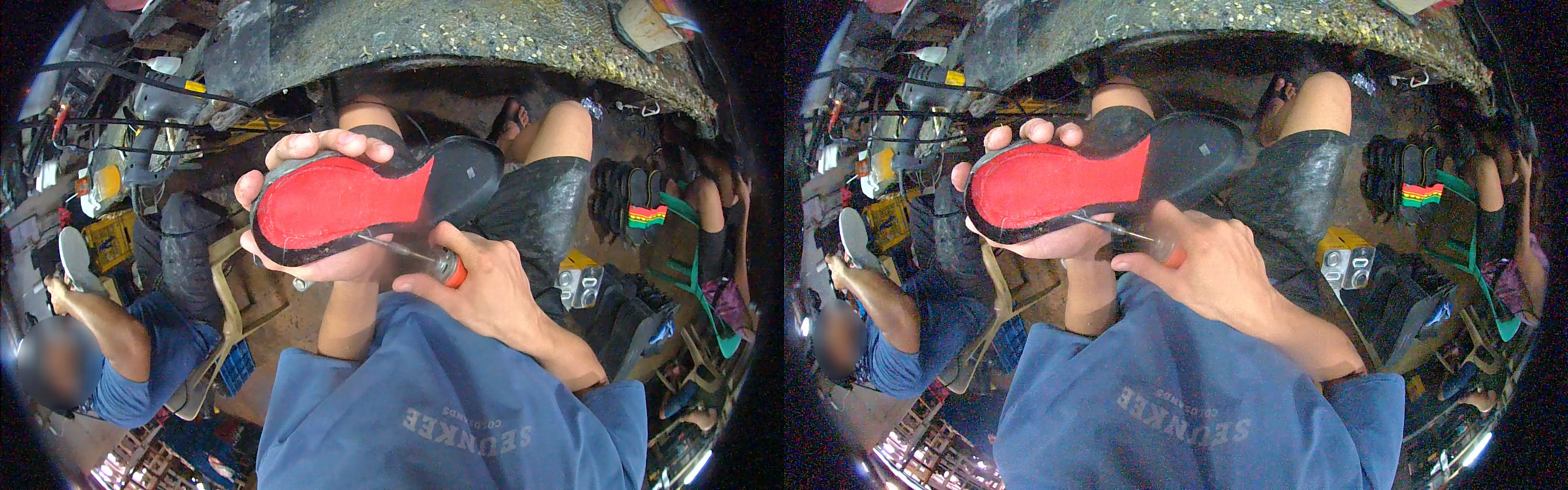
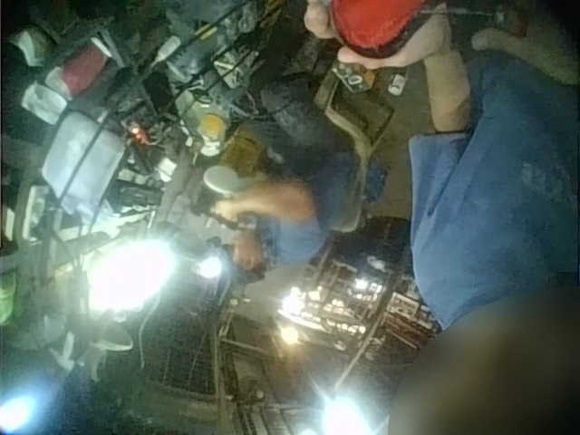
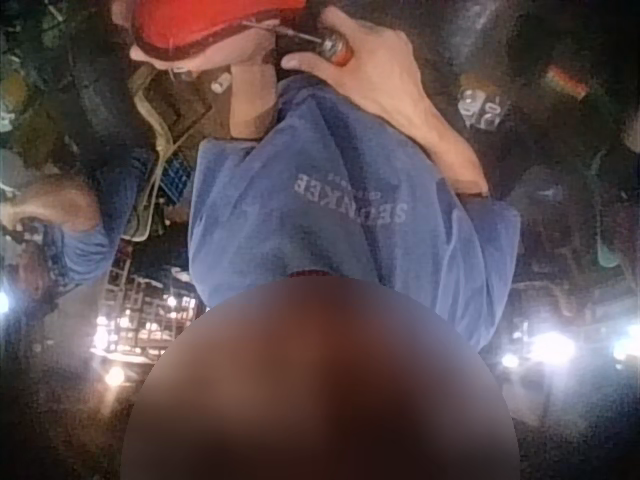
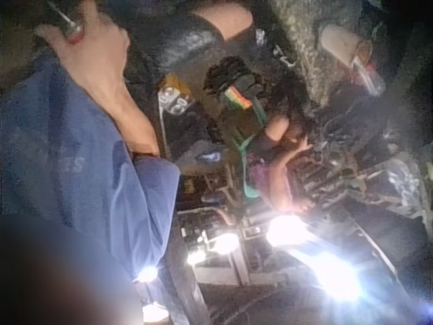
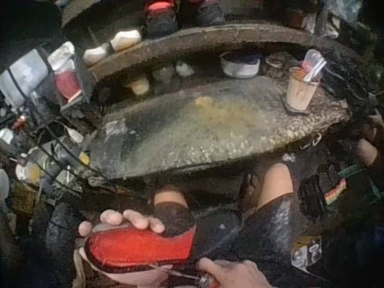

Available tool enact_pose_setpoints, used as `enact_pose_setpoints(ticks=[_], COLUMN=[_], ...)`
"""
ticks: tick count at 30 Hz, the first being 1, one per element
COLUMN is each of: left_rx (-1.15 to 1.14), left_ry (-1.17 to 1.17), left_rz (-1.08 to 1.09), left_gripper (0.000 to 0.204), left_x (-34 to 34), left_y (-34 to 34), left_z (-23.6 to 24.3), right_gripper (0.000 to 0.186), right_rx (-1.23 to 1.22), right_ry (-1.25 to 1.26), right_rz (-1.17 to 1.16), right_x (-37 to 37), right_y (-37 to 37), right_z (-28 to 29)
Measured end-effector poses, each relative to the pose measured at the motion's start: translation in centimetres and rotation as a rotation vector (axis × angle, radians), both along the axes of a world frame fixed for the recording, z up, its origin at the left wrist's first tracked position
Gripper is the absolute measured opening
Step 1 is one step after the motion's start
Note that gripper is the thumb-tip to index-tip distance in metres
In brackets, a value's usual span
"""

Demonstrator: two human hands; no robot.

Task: The person removes a red insole from a black shoe using a brush and a heated tool. They then use the heated tool to press and smooth the insole back into place, working along the edges and center of the sole.

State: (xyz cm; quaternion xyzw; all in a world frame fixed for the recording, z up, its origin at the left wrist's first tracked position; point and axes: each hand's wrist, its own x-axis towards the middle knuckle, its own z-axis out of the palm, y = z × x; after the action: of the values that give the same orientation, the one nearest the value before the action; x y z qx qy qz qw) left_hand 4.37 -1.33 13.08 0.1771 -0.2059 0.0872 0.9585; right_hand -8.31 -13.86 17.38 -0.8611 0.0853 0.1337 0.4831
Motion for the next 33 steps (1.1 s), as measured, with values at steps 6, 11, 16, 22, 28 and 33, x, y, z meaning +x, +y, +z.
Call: enact_pose_setpoints(ticks=[6,11,16,22,28,33], left_rx=[0.042,0.035,0.043,0.101,0.174,0.165], left_ry=[-0.055,-0.061,-0.037,-0.189,-0.267,-0.293], left_rz=[0.067,0.060,0.071,0.072,0.060,0.040], left_gripper=[0.072,0.072,0.072,0.071,0.071,0.071], left_x=[0.4,0.2,0.1,0.7,0.7,0.7], left_y=[-0.2,-0.4,-0.2,-0.2,0.2,0.2], left_z=[-0.4,-0.4,-0.2,-1.2,-1.6,-1.8], right_gripper=[0.059,0.058,0.056,0.058,0.058,0.056], right_rx=[0.008,-0.001,-0.030,0.027,0.014,0.002], right_ry=[0.047,0.037,0.059,0.049,0.020,-0.031], right_rz=[0.018,0.030,0.022,0.039,0.057,0.064], right_x=[0.2,0.5,0.7,0.6,0.4,0.5], right_y=[0.2,0.2,-0.1,0.1,0.3,0.4], right_z=[0.3,0.6,0.9,1.3,1.5,1.7])
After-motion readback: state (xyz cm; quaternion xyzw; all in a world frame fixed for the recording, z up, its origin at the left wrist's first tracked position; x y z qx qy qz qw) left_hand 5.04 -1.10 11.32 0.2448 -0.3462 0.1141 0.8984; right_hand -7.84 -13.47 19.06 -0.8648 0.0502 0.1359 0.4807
